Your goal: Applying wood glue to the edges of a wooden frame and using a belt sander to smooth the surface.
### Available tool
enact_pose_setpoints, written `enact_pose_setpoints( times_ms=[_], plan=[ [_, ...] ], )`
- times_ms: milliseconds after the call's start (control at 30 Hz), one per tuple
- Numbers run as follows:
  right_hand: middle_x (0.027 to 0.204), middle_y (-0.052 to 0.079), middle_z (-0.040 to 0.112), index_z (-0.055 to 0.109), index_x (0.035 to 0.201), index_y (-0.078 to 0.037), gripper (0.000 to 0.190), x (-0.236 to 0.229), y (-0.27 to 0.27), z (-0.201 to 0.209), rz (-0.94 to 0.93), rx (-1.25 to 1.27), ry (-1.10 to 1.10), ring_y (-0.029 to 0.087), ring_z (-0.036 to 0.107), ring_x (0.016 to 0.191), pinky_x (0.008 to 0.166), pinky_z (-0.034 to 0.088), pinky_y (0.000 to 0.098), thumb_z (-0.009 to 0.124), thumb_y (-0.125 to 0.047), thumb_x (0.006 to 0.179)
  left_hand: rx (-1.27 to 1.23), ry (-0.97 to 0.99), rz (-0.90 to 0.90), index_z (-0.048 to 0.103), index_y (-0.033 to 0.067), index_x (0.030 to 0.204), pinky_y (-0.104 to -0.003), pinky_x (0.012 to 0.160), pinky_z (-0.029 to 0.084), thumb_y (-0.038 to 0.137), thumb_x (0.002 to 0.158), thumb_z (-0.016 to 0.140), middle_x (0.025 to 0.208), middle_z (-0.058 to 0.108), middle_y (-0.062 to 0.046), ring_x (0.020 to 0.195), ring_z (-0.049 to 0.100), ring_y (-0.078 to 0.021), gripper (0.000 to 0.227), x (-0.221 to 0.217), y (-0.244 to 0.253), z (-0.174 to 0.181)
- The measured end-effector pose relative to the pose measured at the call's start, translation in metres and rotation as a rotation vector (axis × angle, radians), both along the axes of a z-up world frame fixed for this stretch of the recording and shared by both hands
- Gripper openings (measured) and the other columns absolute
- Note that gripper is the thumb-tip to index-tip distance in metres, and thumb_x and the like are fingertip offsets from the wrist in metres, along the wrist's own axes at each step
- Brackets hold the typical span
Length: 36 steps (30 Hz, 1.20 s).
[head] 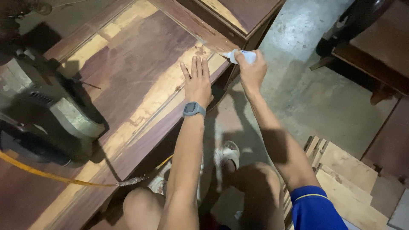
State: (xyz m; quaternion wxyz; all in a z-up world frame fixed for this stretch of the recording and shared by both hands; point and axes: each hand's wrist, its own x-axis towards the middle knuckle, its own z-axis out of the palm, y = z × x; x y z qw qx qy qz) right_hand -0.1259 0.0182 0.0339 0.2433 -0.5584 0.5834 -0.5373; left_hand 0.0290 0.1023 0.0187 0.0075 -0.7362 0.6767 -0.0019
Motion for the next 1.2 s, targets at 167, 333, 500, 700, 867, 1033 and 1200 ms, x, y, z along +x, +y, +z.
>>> enact_pose_setpoints(
  times_ms=[167, 333, 500, 700, 867, 1033, 1200],
  plan=[
    [0.065, 0.004, 0.062, 0.067, 0.081, -0.013, 0.031, 0.002, 0.004, 0.012, 0.026, -0.007, -0.007, 0.015, 0.061, 0.063, 0.055, 0.044, 0.0327, 0.089, -0.034, 0.079, 0.03, -0.008, 0.011, 0.01, -0.0006, 0.163, -0.069, 0.124, -0.013, 0.036, 0.071, 0.087, 0.171, 0.014, -0.023, 0.159, 0.001, -0.036, 0.126, 0.0, -0.001, 0.001],
    [0.065, 0.001, 0.062, 0.066, 0.081, -0.011, 0.031, 0.001, 0.001, 0.016, 0.059, -0.02, -0.014, 0.013, 0.061, 0.063, 0.055, 0.044, 0.0296, 0.089, -0.032, 0.081, 0.037, -0.021, 0.004, 0.01, 0.0001, 0.163, -0.069, 0.124, -0.013, 0.037, 0.069, 0.088, 0.17, 0.015, -0.024, 0.159, 0.002, -0.0361, 0.128, -0.001, -0.001, 0.002],
    [0.066, 0.001, 0.062, 0.067, 0.081, -0.013, 0.031, 0.001, -0.001, 0.016, 0.052, -0.024, -0.001, 0.013, 0.061, 0.063, 0.055, 0.045, 0.0309, 0.09, -0.034, 0.08, 0.04, 0.011, 0.008, 0.011, -0.0002, 0.163, -0.069, 0.125, -0.013, 0.03, 0.073, 0.083, 0.17, 0.015, -0.023, 0.159, 0.003, -0.0354, 0.12, -0.001, -0.001, 0.005],
    [0.066, 0.003, 0.061, 0.066, 0.081, -0.012, 0.033, -0.002, -0.002, 0.016, 0.041, 0.0, 0.003, 0.014, 0.061, 0.063, 0.055, 0.044, 0.0325, 0.089, -0.035, 0.08, 0.031, -0.03, 0.013, 0.013, 0.0007, 0.163, -0.068, 0.125, -0.012, 0.03, 0.073, 0.081, 0.17, 0.018, -0.022, 0.159, 0.006, -0.0345, 0.117, -0.003, 0.004, 0.013],
    [0.066, 0.0, 0.06, 0.064, 0.079, -0.013, 0.031, -0.006, -0.002, 0.019, 0.037, 0.012, 0.006, 0.013, 0.06, 0.063, 0.055, 0.045, 0.0298, 0.089, -0.033, 0.079, 0.039, -0.027, 0.012, 0.012, 0.0004, 0.164, -0.068, 0.124, -0.014, 0.033, 0.074, 0.082, 0.171, 0.016, -0.023, 0.159, 0.005, -0.0351, 0.119, -0.002, 0.0, 0.006],
    [0.065, 0.001, 0.06, 0.064, 0.078, -0.013, 0.034, -0.01, -0.009, 0.011, 0.02, 0.007, 0.02, 0.014, 0.061, 0.063, 0.055, 0.045, 0.031, 0.09, -0.034, 0.077, 0.042, -0.039, 0.007, 0.011, -0.0001, 0.163, -0.069, 0.124, -0.014, 0.036, 0.073, 0.083, 0.17, 0.017, -0.023, 0.159, 0.005, -0.0358, 0.121, -0.001, -0.001, 0.003],
    [0.067, 0.002, 0.055, 0.061, 0.08, -0.012, 0.038, -0.017, -0.014, 0.006, 0.015, 0.005, 0.054, 0.017, 0.059, 0.065, 0.058, 0.044, 0.0338, 0.089, -0.038, 0.079, 0.027, -0.018, -0.001, 0.013, -0.0004, 0.163, -0.069, 0.123, -0.014, 0.038, 0.072, 0.087, 0.169, 0.019, -0.024, 0.159, 0.007, -0.0365, 0.124, 0.0, 0.001, 0.004]
  ],
)
